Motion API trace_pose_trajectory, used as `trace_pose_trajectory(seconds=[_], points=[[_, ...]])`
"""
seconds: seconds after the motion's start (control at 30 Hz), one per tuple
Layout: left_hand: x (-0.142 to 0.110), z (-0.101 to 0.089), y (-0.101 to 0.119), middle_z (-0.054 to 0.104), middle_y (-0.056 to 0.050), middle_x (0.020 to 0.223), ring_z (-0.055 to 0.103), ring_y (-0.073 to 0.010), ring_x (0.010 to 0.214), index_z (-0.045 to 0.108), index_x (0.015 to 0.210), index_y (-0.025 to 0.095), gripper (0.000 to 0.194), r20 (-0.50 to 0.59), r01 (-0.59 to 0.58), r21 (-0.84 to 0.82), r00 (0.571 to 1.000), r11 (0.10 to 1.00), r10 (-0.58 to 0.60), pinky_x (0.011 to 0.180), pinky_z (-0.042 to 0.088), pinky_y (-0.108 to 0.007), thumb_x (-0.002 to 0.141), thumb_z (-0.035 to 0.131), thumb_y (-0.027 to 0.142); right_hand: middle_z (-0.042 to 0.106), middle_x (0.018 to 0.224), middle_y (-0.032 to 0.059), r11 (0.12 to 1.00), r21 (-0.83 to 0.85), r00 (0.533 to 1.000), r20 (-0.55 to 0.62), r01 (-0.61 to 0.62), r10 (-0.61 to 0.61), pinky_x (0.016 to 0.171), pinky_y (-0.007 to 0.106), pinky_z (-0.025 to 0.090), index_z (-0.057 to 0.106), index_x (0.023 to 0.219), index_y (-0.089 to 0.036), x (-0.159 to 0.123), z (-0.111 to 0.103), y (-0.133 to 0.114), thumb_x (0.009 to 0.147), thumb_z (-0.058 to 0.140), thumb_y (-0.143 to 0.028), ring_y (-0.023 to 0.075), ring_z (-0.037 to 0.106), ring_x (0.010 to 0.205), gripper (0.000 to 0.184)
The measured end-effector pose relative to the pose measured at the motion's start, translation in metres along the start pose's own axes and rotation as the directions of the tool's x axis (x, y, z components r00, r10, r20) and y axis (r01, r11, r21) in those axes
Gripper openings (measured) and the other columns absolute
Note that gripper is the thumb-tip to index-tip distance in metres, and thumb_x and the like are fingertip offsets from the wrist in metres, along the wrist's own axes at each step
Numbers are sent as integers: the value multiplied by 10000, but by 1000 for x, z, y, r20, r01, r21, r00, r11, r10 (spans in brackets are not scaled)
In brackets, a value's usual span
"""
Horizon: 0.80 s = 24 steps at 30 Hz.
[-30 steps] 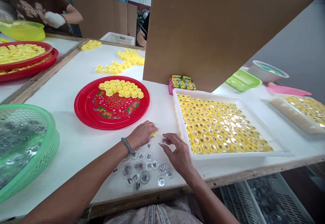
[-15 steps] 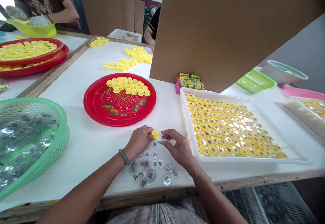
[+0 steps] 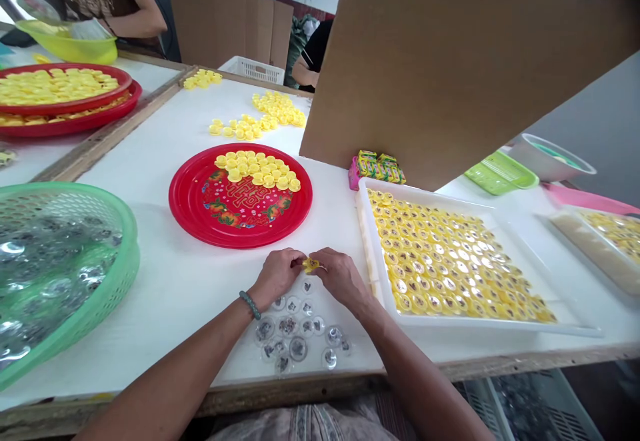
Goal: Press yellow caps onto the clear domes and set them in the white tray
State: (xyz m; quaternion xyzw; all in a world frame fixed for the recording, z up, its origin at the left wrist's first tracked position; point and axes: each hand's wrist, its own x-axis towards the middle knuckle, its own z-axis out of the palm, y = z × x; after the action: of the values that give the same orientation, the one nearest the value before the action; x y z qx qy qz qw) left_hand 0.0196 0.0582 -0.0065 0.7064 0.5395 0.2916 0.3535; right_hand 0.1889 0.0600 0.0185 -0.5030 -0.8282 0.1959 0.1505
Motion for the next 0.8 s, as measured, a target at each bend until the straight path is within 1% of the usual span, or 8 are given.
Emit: trace_pose_trajectory(seconds=[0.13, 0.27, 0.37, 0.47, 0.57, 0.63, 0.7, 0.8], points=[[1, 1, -1, 696, -19, 791, 612, -160, 724, 702, 830, 198, 182, -4, 29, -25, 1000, 999, -29, 670, 432, -237, 759, 550, 127, 668, 830, 17, 996, -72, 993, 110, 60, -52, 675, 204, 414, 680, 860, -198, 6, -4, -1, 778, 578, -48, 132, 622, 786, 199], [1, 0, 3, 696, -18, 763, 614, -155, 698, 700, 811, 191, 184, -11, 82, -77, 996, 994, -84, 670, 438, -236, 728, 549, 125, 672, 841, 34, 983, -181, 976, 219, 29, 12, 642, 213, 407, 686, 832, -182, 15, -9, -4, 771, 599, -84, 142, 626, 753, 145], [1, -4, 7, 698, -21, 773, 624, -166, 721, 692, 827, 186, 170, 29, 116, -167, 993, 979, -113, 674, 446, -242, 736, 548, 185, 678, 820, 59, 976, -217, 971, 236, 6, 47, 615, 234, 408, 686, 794, -165, 20, -13, -8, 757, 632, -140, 171, 631, 736, 70], [2, -6, 12, 697, -28, 784, 632, -190, 753, 677, 811, 182, 179, 76, 152, -224, 987, 963, -139, 667, 452, -259, 752, 567, 309, 683, 795, 72, 968, -251, 971, 232, 1, 59, 614, 245, 416, 680, 770, -162, 21, -18, -13, 761, 622, -165, 191, 637, 746, 58], [3, -3, 16, 692, -38, 774, 636, -212, 754, 658, 803, 178, 234, 66, 177, -198, 984, 964, -167, 671, 464, -284, 737, 583, 390, 689, 812, 66, 960, -279, 977, 204, 2, 57, 619, 240, 424, 673, 802, -173, 18, -20, -16, 780, 594, -182, 190, 642, 772, 82], [3, -2, 18, 690, -45, 806, 638, -216, 769, 640, 904, 177, 300, 47, 187, -200, 982, 962, -182, 695, 480, -298, 737, 577, 418, 690, 838, 62, 956, -292, 982, 178, -1, 55, 615, 235, 430, 666, 846, -175, 12, -21, -17, 772, 614, -233, 188, 644, 776, 107], [1, -3, 18, 684, -54, 871, 637, -213, 795, 597, 1036, 174, 412, 29, 188, -233, 982, 954, -187, 720, 497, -306, 744, 566, 462, 685, 854, 61, 956, -295, 989, 144, 1, 44, 609, 236, 434, 653, 872, -169, 5, -23, -19, 758, 627, -258, 185, 642, 763, 146], [-3, -9, 16, 670, -54, 936, 633, -204, 798, 560, 1115, 183, 542, 27, 188, -275, 982, 943, -187, 718, 517, -301, 724, 571, 558, 669, 854, 58, 964, -267, 1000, 27, 9, -2, 619, 244, 440, 632, 872, -165, -6, -38, -19, 761, 619, -253, 182, 630, 760, 143]])
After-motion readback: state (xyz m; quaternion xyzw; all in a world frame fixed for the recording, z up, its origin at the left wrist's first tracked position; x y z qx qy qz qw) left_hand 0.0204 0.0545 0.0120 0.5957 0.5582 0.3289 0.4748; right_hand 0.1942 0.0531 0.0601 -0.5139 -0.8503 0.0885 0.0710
